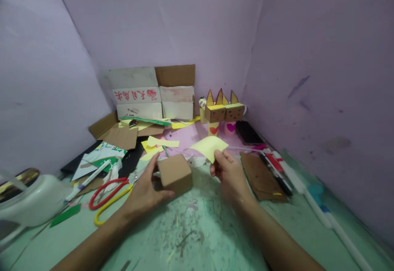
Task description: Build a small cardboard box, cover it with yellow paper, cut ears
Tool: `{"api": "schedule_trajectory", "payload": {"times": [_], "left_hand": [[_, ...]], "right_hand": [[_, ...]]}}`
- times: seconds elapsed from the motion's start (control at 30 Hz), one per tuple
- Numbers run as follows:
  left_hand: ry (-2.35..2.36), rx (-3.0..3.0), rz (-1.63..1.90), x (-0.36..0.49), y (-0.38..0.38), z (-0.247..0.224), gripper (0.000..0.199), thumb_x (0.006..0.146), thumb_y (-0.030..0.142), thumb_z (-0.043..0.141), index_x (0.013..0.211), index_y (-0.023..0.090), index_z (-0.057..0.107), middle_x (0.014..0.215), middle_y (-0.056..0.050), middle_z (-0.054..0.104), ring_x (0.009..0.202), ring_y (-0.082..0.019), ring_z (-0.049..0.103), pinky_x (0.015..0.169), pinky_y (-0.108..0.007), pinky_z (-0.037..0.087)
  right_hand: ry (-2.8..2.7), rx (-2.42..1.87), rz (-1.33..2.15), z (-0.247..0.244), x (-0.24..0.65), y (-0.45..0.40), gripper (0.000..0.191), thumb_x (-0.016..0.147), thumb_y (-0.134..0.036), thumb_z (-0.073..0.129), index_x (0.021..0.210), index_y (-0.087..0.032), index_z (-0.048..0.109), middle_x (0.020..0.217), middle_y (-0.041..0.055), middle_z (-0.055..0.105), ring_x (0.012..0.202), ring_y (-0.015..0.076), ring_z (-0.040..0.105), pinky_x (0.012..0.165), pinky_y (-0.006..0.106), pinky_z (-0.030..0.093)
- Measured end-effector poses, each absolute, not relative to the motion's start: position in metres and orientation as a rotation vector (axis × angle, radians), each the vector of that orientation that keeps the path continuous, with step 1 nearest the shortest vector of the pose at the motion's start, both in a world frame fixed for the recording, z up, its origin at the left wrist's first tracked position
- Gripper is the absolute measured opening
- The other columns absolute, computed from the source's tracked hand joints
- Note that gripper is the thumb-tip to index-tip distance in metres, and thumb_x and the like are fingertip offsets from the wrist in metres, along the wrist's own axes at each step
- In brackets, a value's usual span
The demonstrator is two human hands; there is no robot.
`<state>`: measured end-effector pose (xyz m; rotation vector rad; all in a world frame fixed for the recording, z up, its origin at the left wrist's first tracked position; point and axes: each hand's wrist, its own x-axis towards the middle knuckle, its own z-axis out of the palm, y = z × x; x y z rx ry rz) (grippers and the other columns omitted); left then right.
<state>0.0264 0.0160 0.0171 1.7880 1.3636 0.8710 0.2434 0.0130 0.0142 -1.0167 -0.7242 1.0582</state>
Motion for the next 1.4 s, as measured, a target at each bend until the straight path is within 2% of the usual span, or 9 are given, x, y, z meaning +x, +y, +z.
{"api": "schedule_trajectory", "payload": {"times": [0.13, 0.23, 0.3, 0.4, 0.53, 0.93, 1.1, 1.2, 1.4], "left_hand": [[1.771, 1.905, 0.939, 0.032, 0.003, 0.018, 0.104, 0.063, 0.048, 0.070, 0.144, 0.014, 0.016, 0.131, -0.023, 0.045, 0.119, -0.043, 0.044, 0.089, -0.053, 0.040], [1.640, 2.107, 0.738, 0.030, -0.011, 0.022, 0.083, 0.079, 0.052, 0.050, 0.144, 0.011, 0.018, 0.093, -0.015, 0.065, 0.081, -0.034, 0.063, 0.069, -0.043, 0.044], [1.534, 2.156, 0.777, 0.025, -0.014, 0.025, 0.063, 0.085, 0.045, 0.040, 0.139, 0.013, 0.033, 0.071, -0.007, 0.063, 0.062, -0.025, 0.060, 0.061, -0.036, 0.041], [1.443, 1.966, 1.018, 0.015, 0.000, 0.026, 0.046, 0.081, 0.024, 0.039, 0.125, 0.017, 0.049, 0.075, -0.004, 0.060, 0.065, -0.019, 0.056, 0.060, -0.030, 0.041], [1.224, 1.797, 0.822, 0.003, 0.031, 0.020, 0.085, 0.056, 0.006, 0.047, 0.139, 0.019, 0.032, 0.095, -0.004, 0.056, 0.059, -0.011, 0.045, 0.051, -0.023, 0.036], [1.083, 1.833, 0.564, 0.009, 0.012, 0.026, 0.067, 0.056, 0.024, 0.074, 0.121, 0.019, 0.057, 0.054, 0.004, 0.056, 0.051, -0.016, 0.052, 0.049, -0.024, 0.036], [1.214, 1.850, 0.691, 0.011, 0.011, 0.023, 0.096, 0.047, 0.029, 0.081, 0.136, 0.024, 0.044, 0.099, -0.008, 0.065, 0.070, -0.022, 0.058, 0.061, -0.031, 0.044], [1.073, 1.823, 0.677, 0.016, 0.015, 0.017, 0.107, 0.051, 0.020, 0.077, 0.144, 0.022, 0.025, 0.136, -0.015, 0.046, 0.101, -0.031, 0.056, 0.086, -0.041, 0.044], [0.909, 1.868, 0.773, 0.032, 0.018, 0.004, 0.101, 0.053, 0.023, 0.079, 0.140, 0.017, 0.029, 0.140, -0.015, 0.040, 0.125, -0.035, 0.040, 0.105, -0.046, 0.031]], "right_hand": [[-1.021, -1.258, 0.766, 0.010, 0.242, 0.008, 0.044, 0.073, -0.032, 0.063, 0.113, -0.015, 0.056, 0.046, -0.0091, 0.046, 0.040, 0.0090, 0.042, 0.041, 0.020, 0.032], [-1.161, -1.333, 0.613, 0.011, 0.237, 0.003, 0.059, 0.079, -0.030, 0.056, 0.135, -0.016, 0.042, 0.047, -0.0097, 0.045, 0.042, 0.0103, 0.044, 0.045, 0.022, 0.036], [-1.209, -1.376, 0.556, 0.012, 0.236, 0.001, 0.058, 0.080, -0.030, 0.054, 0.136, -0.016, 0.043, 0.048, -0.0089, 0.045, 0.043, 0.0106, 0.045, 0.046, 0.023, 0.037], [-1.203, -1.384, 0.556, 0.012, 0.236, 0.001, 0.055, 0.081, -0.031, 0.053, 0.134, -0.015, 0.047, 0.048, -0.0084, 0.045, 0.043, 0.0107, 0.045, 0.046, 0.023, 0.037], [-1.175, -1.363, 0.609, 0.011, 0.236, 0.003, 0.051, 0.079, -0.031, 0.054, 0.128, -0.014, 0.052, 0.049, -0.0079, 0.045, 0.043, 0.0106, 0.045, 0.045, 0.023, 0.036], [-1.145, -1.322, 0.640, 0.012, 0.237, 0.004, 0.040, 0.079, -0.030, 0.057, 0.117, -0.016, 0.056, 0.048, -0.0080, 0.047, 0.044, 0.0116, 0.046, 0.046, 0.023, 0.036], [-1.108, -1.277, 0.701, 0.012, 0.238, 0.006, 0.041, 0.078, -0.029, 0.057, 0.115, -0.013, 0.055, 0.047, -0.0084, 0.048, 0.043, 0.0106, 0.046, 0.046, 0.023, 0.036], [-1.090, -1.252, 0.740, 0.012, 0.236, 0.006, 0.046, 0.076, -0.030, 0.058, 0.118, -0.011, 0.053, 0.047, -0.0091, 0.048, 0.042, 0.0098, 0.046, 0.045, 0.022, 0.036], [-1.002, -1.124, 0.744, 0.016, 0.240, 0.005, 0.070, 0.075, -0.031, 0.063, 0.137, -0.013, 0.037, 0.050, -0.0108, 0.049, 0.041, 0.0097, 0.048, 0.045, 0.023, 0.038]]}}
